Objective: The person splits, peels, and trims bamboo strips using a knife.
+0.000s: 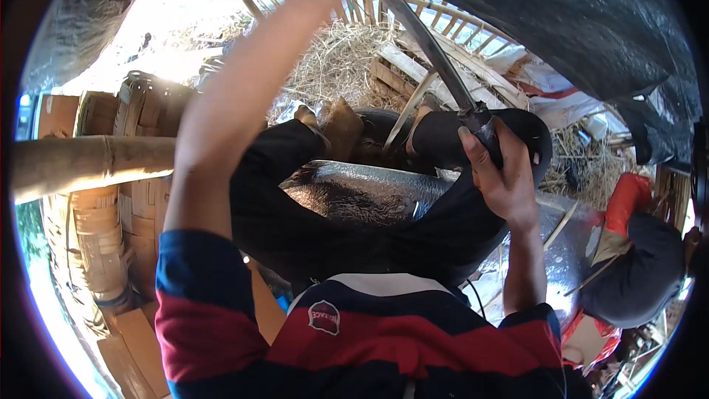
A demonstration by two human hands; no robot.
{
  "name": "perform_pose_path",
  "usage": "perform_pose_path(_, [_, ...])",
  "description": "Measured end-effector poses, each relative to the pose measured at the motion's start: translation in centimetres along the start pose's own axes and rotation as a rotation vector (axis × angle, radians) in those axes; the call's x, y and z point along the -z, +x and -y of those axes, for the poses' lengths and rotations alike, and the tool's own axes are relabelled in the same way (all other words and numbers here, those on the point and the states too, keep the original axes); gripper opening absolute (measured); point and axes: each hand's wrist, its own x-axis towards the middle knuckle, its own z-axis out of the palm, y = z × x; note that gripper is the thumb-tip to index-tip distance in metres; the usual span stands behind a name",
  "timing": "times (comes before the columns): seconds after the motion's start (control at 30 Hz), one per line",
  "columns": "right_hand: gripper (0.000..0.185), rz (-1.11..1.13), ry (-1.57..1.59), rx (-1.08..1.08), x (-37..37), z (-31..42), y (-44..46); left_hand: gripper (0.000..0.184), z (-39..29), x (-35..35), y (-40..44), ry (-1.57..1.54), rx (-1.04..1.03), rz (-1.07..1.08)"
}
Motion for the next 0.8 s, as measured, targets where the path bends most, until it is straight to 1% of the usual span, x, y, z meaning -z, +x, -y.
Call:
perform_pose_path(0.03, [0.030,-0.088,-0.088,0.140,0.0,0.2,0.3,0.075,3.5,-2.7,1.5,-0.099,0.008,0.119])
perform_pose_path(0.07, [0.030,-0.097,-0.071,0.149,-0.1,0.0,1.1,0.073,4.0,-2.8,1.4,-0.230,-0.026,0.189])
perform_pose_path(0.1, [0.030,-0.074,-0.094,0.150,0.1,-0.6,1.5,0.070,4.4,-2.8,2.3,-0.422,-0.169,0.259])
perform_pose_path(0.13, [0.030,-0.022,-0.148,0.164,0.8,-1.0,1.8,0.070,4.9,-2.9,2.6,0.063,0.081,0.310])
perform_pose_path(0.17, [0.032,0.008,-0.092,0.096,0.7,-0.6,1.7,0.071,5.5,-2.9,2.2,0.123,0.000,0.240])
perform_pose_path(0.3, [0.032,-0.002,-0.072,0.105,0.0,-0.5,1.8,0.072,5.4,-1.8,2.1,0.048,0.062,0.175])
perform_pose_path(0.37, [0.033,0.003,-0.043,-0.004,0.0,-0.3,1.5,0.074,4.8,0.6,2.3,0.155,0.070,-0.025])
perform_pose_path(0.4, [0.033,0.008,-0.049,-0.009,0.1,-0.4,1.3,0.074,4.1,2.4,2.2,0.202,0.077,-0.127])
perform_pose_path(0.47, [0.034,0.068,0.031,-0.074,0.3,-0.6,1.1,0.075,0.1,4.5,-1.0,0.248,-0.066,-0.282])
perform_pose_path(0.57, [0.035,0.068,0.030,-0.115,0.2,-0.5,1.2,0.071,0.8,3.1,-0.7,0.178,-0.185,-0.268])
perform_pose_path(0.6, [0.035,0.071,0.030,-0.121,0.3,-0.7,0.8,0.071,2.4,1.1,0.2,0.104,-0.127,-0.156])
perform_pose_path(0.63, [0.037,-0.041,-0.162,-0.055,0.5,-0.9,0.4,0.070,4.0,-0.8,1.1,0.035,-0.060,-0.050])
perform_pose_path(0.67, [0.037,-0.101,-0.252,-0.028,0.4,-1.1,0.2,0.071,6.9,-3.9,2.3,-0.089,0.120,0.154])
perform_pose_path(0.7, [0.038,-0.164,-0.344,-0.006,0.4,-1.3,0.1,0.070,4.5,-1.6,0.8,-0.142,0.150,0.229])
perform_pose_path(0.73, [0.040,-0.094,-0.184,-0.061,0.8,-1.2,0.5,0.070,4.9,-3.1,2.1,-0.143,0.109,0.230])
perform_pose_path(0.8, [0.044,-0.060,-0.201,-0.078,0.5,-2.0,1.2,0.063,8.2,-6.0,2.9,0.043,0.014,-0.103])
